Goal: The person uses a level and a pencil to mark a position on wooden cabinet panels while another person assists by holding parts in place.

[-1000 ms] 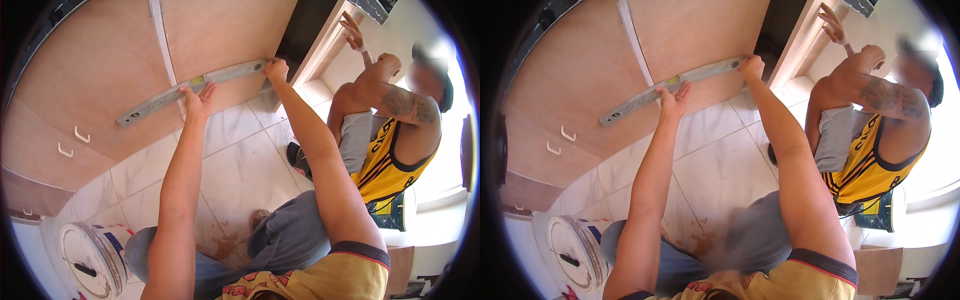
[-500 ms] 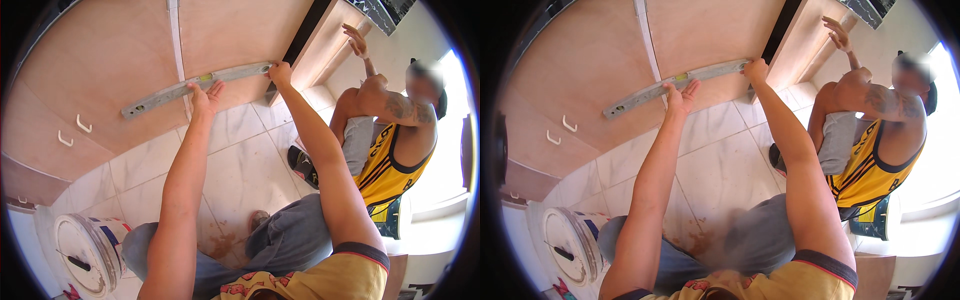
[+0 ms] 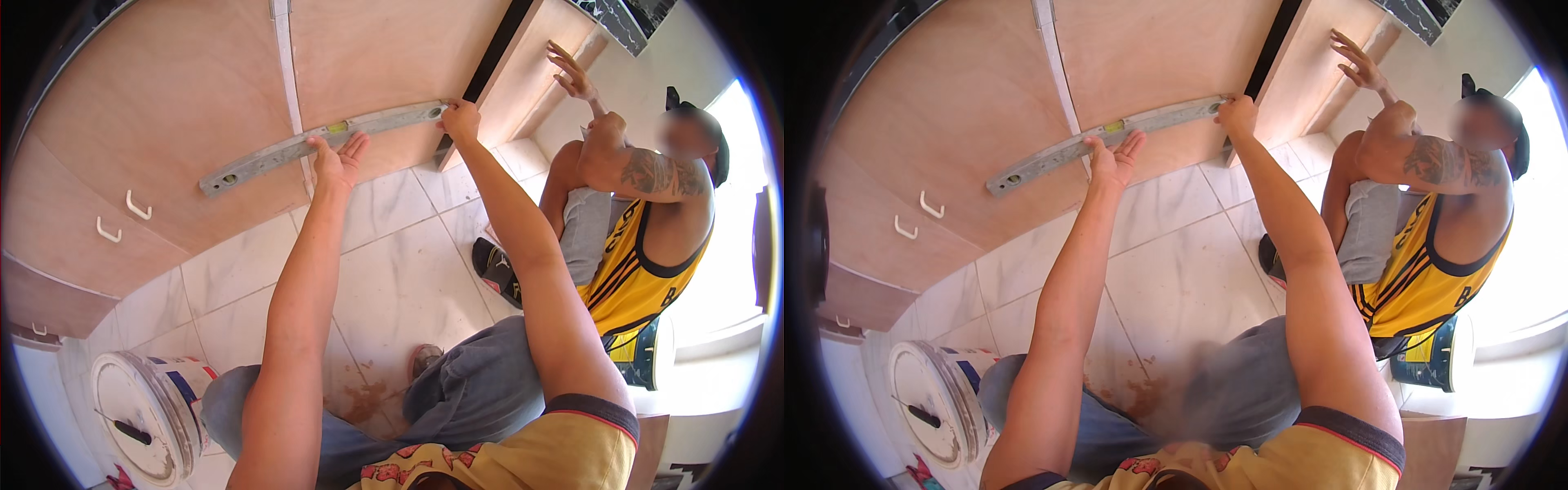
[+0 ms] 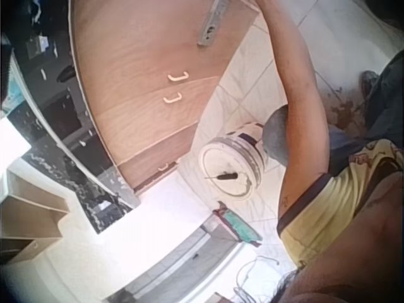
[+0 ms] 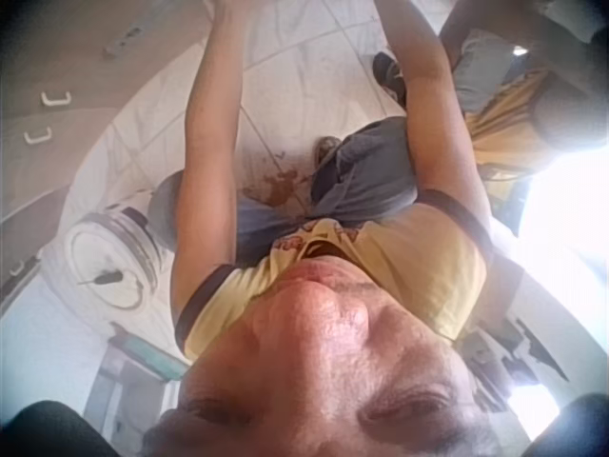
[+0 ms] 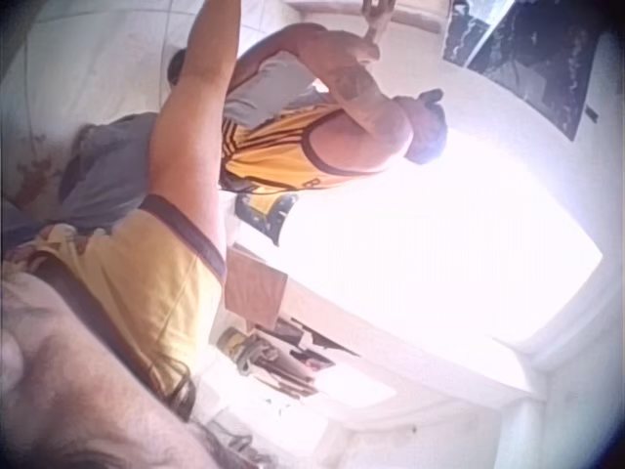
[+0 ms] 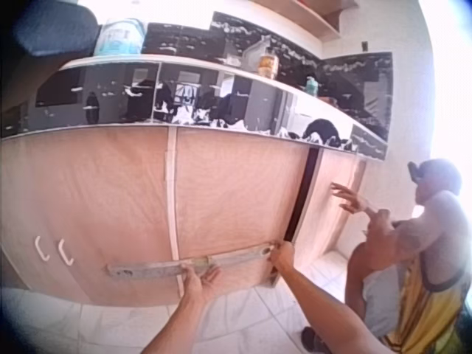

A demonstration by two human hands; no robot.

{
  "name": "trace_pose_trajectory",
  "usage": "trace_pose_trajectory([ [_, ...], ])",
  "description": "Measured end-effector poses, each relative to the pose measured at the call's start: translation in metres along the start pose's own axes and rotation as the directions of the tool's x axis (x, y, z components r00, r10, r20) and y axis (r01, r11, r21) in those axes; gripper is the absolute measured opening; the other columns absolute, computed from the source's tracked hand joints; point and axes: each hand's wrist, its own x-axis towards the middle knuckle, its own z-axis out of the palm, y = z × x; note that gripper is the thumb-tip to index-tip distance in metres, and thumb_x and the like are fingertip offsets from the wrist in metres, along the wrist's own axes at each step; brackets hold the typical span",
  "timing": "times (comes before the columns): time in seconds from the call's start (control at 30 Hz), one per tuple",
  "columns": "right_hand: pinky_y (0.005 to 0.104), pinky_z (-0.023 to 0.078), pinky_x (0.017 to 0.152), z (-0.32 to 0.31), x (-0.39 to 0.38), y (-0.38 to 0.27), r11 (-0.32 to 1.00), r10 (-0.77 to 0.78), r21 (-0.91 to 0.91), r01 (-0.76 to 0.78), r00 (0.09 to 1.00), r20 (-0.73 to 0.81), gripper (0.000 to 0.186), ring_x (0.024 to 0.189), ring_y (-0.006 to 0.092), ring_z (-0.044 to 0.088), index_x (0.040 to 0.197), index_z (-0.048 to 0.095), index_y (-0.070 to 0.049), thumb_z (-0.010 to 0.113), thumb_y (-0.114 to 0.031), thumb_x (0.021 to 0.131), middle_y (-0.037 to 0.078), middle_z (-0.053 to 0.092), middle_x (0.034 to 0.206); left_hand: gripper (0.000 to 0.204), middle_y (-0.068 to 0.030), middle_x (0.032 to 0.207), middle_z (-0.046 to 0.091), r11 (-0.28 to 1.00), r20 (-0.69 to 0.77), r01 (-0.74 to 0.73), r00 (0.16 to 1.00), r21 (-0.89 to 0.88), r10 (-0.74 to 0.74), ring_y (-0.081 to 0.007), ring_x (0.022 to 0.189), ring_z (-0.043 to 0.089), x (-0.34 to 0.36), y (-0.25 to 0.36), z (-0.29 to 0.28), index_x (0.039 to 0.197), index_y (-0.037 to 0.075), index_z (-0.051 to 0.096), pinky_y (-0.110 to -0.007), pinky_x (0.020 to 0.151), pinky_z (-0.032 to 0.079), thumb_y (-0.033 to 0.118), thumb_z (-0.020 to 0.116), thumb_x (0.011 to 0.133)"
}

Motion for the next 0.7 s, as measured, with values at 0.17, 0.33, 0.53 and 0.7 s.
trace_pose_trajectory([
  [0.17, 0.0322, 0.058, 0.063, 0.006, -0.007, -0.004, 0.999, 0.032, 0.009, -0.032, 0.996, -0.082, 0.034, 0.061, 0.0232, 0.073, 0.114, 0.070, 0.000, 0.045, -0.013, 0.095, 0.018, 0.073, 0.081, 0.101, -0.0436, 0.125, 0.049, 1.000, 0.008, -0.019, 1.000, 0.019, 0.019, -0.0493, 0.115, 0.059, -0.002, 0.003, 0.000, 0.143, -0.014, 0.003, -0.055, 0.101, 0.052, 0.069, 0.034, 0.093],
  [0.33, 0.0300, 0.058, 0.052, 0.000, -0.001, -0.008, 0.996, 0.088, 0.029, -0.087, 0.996, -0.025, 0.035, 0.060, 0.0220, 0.072, 0.120, 0.065, 0.004, 0.044, -0.011, 0.096, 0.018, 0.072, 0.085, 0.101, -0.0439, 0.125, 0.048, 1.000, 0.021, -0.009, 1.000, 0.012, 0.009, -0.0493, 0.115, 0.059, -0.001, 0.005, -0.001, 0.143, -0.015, 0.004, -0.055, 0.101, 0.052, 0.068, 0.034, 0.093],
  [0.53, 0.0300, 0.057, 0.050, 0.007, 0.003, -0.009, 0.987, 0.159, 0.045, -0.156, 0.985, -0.065, 0.034, 0.059, 0.0216, 0.071, 0.118, 0.065, 0.005, 0.044, -0.011, 0.097, 0.018, 0.072, 0.082, 0.098, -0.0431, 0.125, 0.049, 0.999, -0.028, -0.026, 0.999, 0.027, 0.027, -0.0488, 0.114, 0.059, -0.004, 0.001, 0.001, 0.143, -0.013, 0.006, -0.055, 0.101, 0.052, 0.067, 0.034, 0.094],
  [0.7, 0.0305, 0.057, 0.049, 0.013, 0.006, -0.004, 0.987, 0.145, 0.081, -0.141, 0.988, -0.046, 0.033, 0.058, 0.0216, 0.071, 0.116, 0.066, 0.006, 0.044, -0.010, 0.097, 0.017, 0.071, 0.082, 0.096, -0.0421, 0.123, 0.051, 1.000, 0.020, -0.018, 1.000, 0.025, 0.017, -0.0490, 0.111, 0.061, -0.002, 0.002, -0.003, 0.144, -0.010, 0.006, -0.055, 0.098, 0.054, 0.067, 0.034, 0.095],
])
